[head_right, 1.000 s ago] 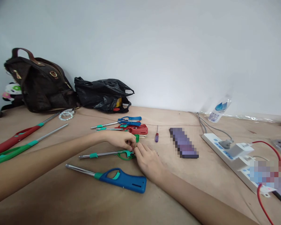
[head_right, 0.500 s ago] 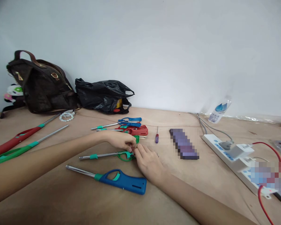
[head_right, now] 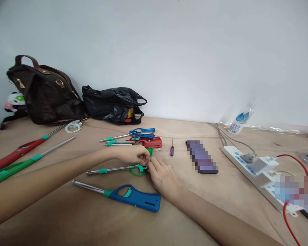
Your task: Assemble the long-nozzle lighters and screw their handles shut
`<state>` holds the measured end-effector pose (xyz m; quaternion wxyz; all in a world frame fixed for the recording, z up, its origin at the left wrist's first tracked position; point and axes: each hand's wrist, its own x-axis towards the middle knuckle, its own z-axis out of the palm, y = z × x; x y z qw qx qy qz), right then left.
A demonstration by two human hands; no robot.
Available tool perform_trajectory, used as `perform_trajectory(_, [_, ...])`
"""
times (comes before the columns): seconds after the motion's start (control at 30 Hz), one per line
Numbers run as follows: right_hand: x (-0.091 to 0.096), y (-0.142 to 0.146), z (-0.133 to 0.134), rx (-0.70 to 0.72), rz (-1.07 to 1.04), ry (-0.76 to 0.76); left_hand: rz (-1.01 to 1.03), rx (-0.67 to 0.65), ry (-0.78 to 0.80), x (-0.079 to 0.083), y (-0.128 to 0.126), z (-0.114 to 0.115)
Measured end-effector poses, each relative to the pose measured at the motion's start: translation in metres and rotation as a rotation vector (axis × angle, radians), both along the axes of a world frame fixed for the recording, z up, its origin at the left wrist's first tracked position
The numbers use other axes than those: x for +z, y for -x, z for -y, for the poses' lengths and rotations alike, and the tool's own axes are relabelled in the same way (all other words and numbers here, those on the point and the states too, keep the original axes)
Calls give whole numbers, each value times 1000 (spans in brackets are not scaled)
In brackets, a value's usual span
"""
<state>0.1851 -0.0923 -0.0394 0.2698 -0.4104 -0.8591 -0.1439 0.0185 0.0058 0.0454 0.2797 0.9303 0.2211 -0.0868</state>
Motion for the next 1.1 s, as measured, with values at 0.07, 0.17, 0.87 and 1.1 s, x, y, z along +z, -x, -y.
perform_trajectory(0.07, [0,0,0,1,-24,10,76,51,14,-5,4,3])
perform_trajectory(0.17, [0,-1,-1,12,-49,38,186,113,67,-12,12,7])
perform_trajectory(0.87, [6,-1,-1,56,-166,60,243,271,-603,-36,33,71])
perform_trajectory(1.1, [10,-3,-2,95,-263,146,172,168,-734,-41,39,78])
